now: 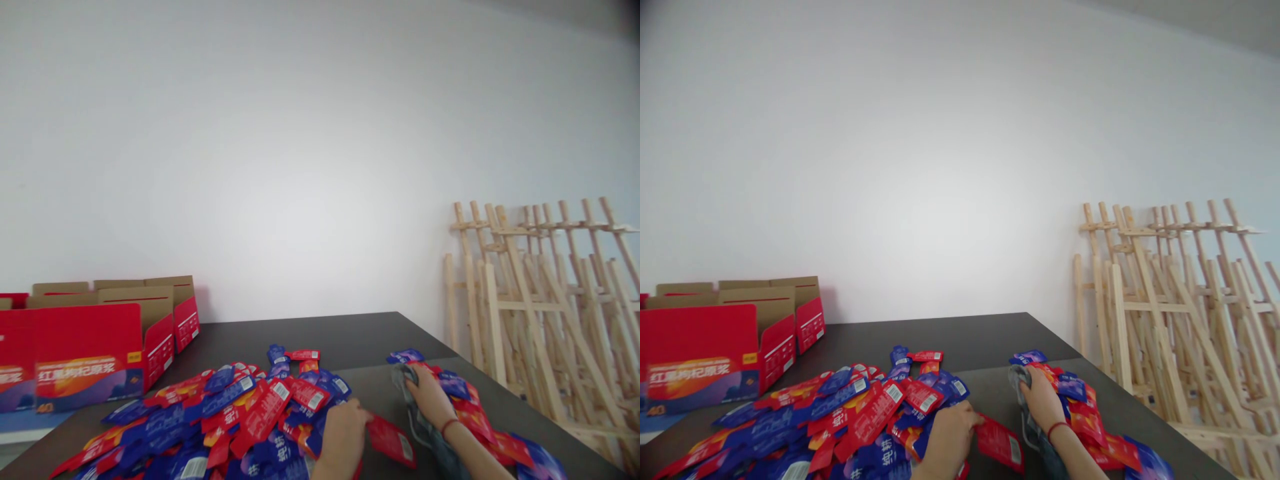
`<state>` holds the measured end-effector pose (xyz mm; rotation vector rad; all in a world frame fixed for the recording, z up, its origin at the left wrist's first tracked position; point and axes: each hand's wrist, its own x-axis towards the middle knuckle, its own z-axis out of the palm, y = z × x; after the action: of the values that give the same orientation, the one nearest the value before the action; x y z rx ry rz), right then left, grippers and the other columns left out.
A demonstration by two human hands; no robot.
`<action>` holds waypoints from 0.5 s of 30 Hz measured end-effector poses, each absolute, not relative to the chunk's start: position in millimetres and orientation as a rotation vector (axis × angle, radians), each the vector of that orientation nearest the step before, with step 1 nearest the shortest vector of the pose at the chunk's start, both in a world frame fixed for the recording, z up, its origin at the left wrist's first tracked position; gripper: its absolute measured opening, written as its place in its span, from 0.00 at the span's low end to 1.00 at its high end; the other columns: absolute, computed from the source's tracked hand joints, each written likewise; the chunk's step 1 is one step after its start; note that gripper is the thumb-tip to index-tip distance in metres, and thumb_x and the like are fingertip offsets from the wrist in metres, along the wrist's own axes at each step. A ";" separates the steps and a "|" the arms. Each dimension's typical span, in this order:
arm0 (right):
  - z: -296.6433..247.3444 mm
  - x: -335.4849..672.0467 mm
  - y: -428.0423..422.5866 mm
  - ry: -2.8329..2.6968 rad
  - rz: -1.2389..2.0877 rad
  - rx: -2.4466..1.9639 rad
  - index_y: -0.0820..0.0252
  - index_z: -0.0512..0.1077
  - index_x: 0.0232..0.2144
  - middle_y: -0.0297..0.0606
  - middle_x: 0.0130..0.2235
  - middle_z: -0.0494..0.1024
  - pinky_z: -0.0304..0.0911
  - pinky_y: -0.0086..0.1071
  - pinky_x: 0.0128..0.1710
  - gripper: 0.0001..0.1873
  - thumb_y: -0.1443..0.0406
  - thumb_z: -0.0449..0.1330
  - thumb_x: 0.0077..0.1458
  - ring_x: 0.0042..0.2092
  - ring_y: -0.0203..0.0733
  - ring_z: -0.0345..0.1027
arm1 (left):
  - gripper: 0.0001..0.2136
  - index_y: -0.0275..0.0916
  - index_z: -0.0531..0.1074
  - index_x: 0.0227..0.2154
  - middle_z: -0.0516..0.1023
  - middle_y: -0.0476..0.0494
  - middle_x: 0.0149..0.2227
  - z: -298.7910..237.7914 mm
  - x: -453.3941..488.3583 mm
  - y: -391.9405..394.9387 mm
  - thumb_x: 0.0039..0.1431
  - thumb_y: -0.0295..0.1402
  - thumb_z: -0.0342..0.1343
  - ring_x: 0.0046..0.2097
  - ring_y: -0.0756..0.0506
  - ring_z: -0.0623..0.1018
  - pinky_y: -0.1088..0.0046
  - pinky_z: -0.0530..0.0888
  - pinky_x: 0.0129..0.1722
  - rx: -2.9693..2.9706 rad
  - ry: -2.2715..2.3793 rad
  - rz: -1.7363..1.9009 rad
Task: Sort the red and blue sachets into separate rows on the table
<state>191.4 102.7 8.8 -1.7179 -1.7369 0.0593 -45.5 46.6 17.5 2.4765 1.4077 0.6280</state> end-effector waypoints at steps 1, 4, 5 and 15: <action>12.9 184.1 96.9 -1.752 0.050 -1.695 0.63 0.68 0.43 0.45 0.46 0.73 0.56 0.35 0.52 0.16 0.67 0.48 0.53 0.50 0.44 0.65 | 0.16 0.39 0.78 0.35 0.77 0.37 0.38 16.4 -44.1 46.2 0.56 0.25 0.44 0.41 0.40 0.76 0.67 0.68 0.41 2.488 1.428 0.580; 13.1 146.6 74.2 -1.939 0.049 -1.588 0.59 0.69 0.42 0.42 0.46 0.72 0.56 0.33 0.52 0.17 0.70 0.50 0.49 0.50 0.43 0.64 | 0.15 0.37 0.77 0.34 0.77 0.35 0.38 8.9 -40.6 48.3 0.55 0.24 0.45 0.41 0.40 0.76 0.65 0.68 0.42 2.476 1.450 0.522; 9.5 132.2 66.4 -2.039 0.058 -1.549 0.57 0.70 0.41 0.40 0.46 0.72 0.56 0.33 0.51 0.17 0.71 0.51 0.47 0.49 0.42 0.64 | 0.14 0.37 0.77 0.35 0.77 0.35 0.39 5.7 -40.1 49.6 0.55 0.25 0.45 0.41 0.40 0.75 0.65 0.68 0.43 2.468 1.446 0.530; -21.1 123.0 77.4 -1.997 -0.187 -1.898 0.61 0.67 0.46 0.47 0.49 0.71 0.61 0.36 0.47 0.22 0.74 0.55 0.45 0.51 0.48 0.65 | 0.15 0.34 0.77 0.33 0.77 0.33 0.37 4.6 -46.2 52.0 0.57 0.24 0.42 0.42 0.38 0.75 0.64 0.68 0.43 2.515 1.520 0.473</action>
<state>123.0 77.4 -21.1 -1.8984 -1.9972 -0.1866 -46.2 52.0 4.6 2.5151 1.5202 0.4730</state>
